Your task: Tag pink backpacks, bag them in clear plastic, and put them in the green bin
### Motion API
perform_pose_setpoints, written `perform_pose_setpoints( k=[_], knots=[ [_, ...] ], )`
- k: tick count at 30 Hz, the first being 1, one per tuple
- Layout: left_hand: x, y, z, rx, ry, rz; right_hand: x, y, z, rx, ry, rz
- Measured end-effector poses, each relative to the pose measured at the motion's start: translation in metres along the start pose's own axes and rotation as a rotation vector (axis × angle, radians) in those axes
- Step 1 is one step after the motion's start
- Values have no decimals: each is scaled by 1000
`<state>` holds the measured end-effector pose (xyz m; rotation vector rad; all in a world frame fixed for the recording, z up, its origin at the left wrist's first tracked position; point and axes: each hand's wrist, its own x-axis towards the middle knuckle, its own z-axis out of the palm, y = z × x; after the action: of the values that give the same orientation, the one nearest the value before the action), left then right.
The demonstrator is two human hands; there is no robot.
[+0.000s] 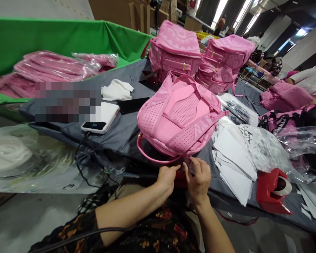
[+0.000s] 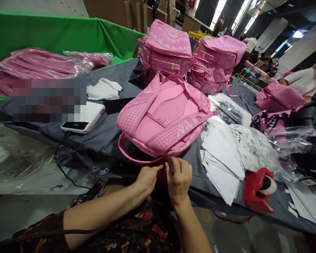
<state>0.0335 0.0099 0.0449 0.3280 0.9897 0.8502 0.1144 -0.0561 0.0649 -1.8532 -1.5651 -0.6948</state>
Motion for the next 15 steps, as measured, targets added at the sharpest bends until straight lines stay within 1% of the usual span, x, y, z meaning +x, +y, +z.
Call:
perform_pose_setpoints(
  k=[1,3,6,8,11,13,15],
  knots=[
    [-1,1,0,7,15,-10,0,1,5,-30,3,5],
    [-5,4,-3,36,5,-43,0,1,15,-80,9,-9],
    [-15,10,-10,69,-72,-60,-3,1,19,-123,-4,-54],
    [-20,13,-12,94,-114,-27,-3,-1,16,-138,-53,-96],
    [-22,17,-10,128,-146,38,-3,-5,6,-140,-165,-145],
    [-21,18,-7,133,-151,52,-2,-8,2,-137,-213,-170],
    [-20,19,-4,130,-144,48,-1,-11,0,-154,-234,-176]
  ],
)
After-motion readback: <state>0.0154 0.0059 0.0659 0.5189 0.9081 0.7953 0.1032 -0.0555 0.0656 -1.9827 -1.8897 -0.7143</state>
